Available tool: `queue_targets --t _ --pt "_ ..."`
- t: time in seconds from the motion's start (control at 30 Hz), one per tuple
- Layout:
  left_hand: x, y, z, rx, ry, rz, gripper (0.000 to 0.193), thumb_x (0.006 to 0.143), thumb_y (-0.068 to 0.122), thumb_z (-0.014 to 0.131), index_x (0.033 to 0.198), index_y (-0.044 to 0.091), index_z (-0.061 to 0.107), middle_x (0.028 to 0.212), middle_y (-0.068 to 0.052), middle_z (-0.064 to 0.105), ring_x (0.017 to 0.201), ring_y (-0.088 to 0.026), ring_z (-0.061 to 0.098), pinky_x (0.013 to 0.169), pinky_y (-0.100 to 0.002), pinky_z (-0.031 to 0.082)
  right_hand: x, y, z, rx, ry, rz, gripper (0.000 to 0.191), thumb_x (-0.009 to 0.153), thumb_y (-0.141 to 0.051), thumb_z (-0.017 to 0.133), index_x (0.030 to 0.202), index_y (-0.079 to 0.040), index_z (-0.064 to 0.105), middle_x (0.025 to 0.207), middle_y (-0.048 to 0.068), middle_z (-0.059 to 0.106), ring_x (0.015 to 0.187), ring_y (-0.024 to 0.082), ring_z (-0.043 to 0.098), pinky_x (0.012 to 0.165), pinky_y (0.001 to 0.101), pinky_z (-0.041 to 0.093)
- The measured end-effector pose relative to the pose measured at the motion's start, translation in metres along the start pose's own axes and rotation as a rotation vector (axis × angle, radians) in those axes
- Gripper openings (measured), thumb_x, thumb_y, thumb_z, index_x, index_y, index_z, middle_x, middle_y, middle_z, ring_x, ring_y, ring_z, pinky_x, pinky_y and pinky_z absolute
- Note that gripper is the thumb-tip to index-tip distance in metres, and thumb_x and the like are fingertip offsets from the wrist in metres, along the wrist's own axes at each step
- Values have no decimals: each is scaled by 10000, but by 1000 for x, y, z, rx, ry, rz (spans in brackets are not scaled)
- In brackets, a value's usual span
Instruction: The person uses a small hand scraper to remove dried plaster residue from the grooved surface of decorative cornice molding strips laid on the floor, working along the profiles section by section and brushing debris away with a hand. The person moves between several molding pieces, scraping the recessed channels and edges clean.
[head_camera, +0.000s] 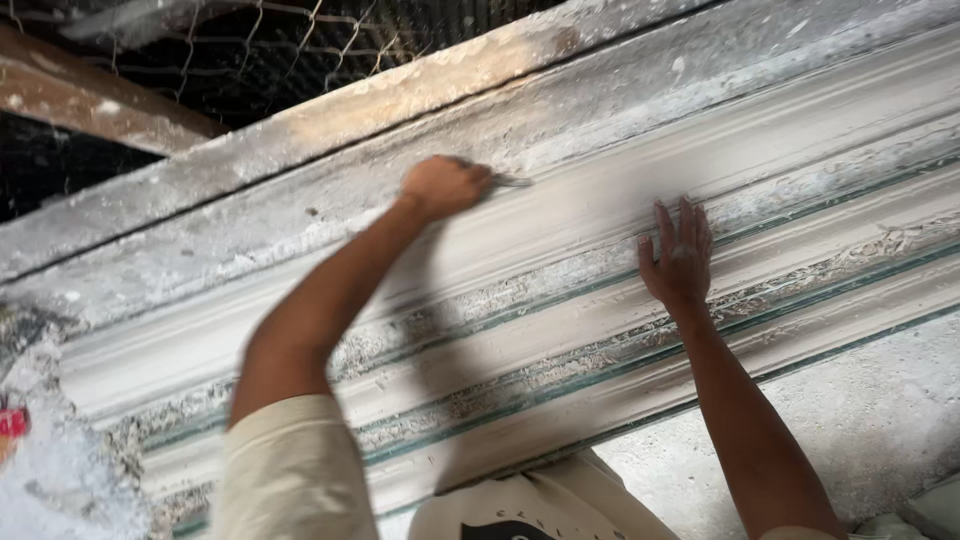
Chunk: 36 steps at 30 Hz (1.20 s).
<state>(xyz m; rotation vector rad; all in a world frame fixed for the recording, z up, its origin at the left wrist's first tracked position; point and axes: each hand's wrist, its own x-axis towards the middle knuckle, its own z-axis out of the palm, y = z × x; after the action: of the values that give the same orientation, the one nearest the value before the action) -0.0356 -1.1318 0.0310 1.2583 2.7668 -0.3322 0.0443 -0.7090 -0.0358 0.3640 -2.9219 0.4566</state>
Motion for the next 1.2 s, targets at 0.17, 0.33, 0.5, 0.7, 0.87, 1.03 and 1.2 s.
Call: queue_targets --t 0.17,0.33,0.5,0.7,0.87,1.03,1.2 --pt "53 3 -8 -124 -163 -33 245 1111 195 466 1287 168 633 1268 -24 697 1124 -246 707 819 -392 621 2 4 -4 1 17 -9 558 1075 -332 507 1577 -89 488 1661 277 354 1533 524 299 1242 651 261" --pt "-31 -18 -7 -19 -128 -4 462 970 172 508 1432 186 522 1379 -20 612 1136 -266 684 714 -362 637 0 3 -2 30 -4 37 569 1032 -341 516 1533 -69 502 1609 294 380 1505 523 295 1219 642 266" --pt "45 7 -1 -26 -99 -8 494 950 140 531 1443 176 534 1408 -17 599 1112 -260 694 709 -367 638 7 4 -6 40 -11 35 566 1041 -359 523 1528 -71 499 1608 311 375 1501 536 299 1206 664 267" --pt "267 61 -31 -75 -69 -24 273 1057 163 524 1306 143 632 1258 -28 694 1041 -260 735 755 -401 627 0 12 -16 137 -69 -3 583 1008 -345 541 1512 -56 496 1583 334 351 1462 571 292 1149 707 267" --pt "294 62 -53 -74 -253 -126 404 987 178 487 1386 229 528 1298 -90 628 1028 -316 713 702 -438 634 26 124 -41 382 -26 -256 550 907 -223 658 1411 -36 546 1517 317 439 1457 528 336 1195 661 239" --pt "229 66 -60 23 -397 -246 362 1108 317 395 1364 105 541 1281 -111 615 1008 -287 731 669 -402 648 97 364 -99 110 82 -187 517 1050 -281 572 1515 -62 520 1567 305 458 1501 439 354 1259 637 255" --pt "294 73 -52 -16 -303 -106 429 1052 454 384 1331 175 550 1249 -111 604 1043 -246 697 661 -390 649 113 468 -90 -120 -30 -83 557 1118 -392 471 1555 -51 518 1630 298 426 1530 494 307 1247 660 237"
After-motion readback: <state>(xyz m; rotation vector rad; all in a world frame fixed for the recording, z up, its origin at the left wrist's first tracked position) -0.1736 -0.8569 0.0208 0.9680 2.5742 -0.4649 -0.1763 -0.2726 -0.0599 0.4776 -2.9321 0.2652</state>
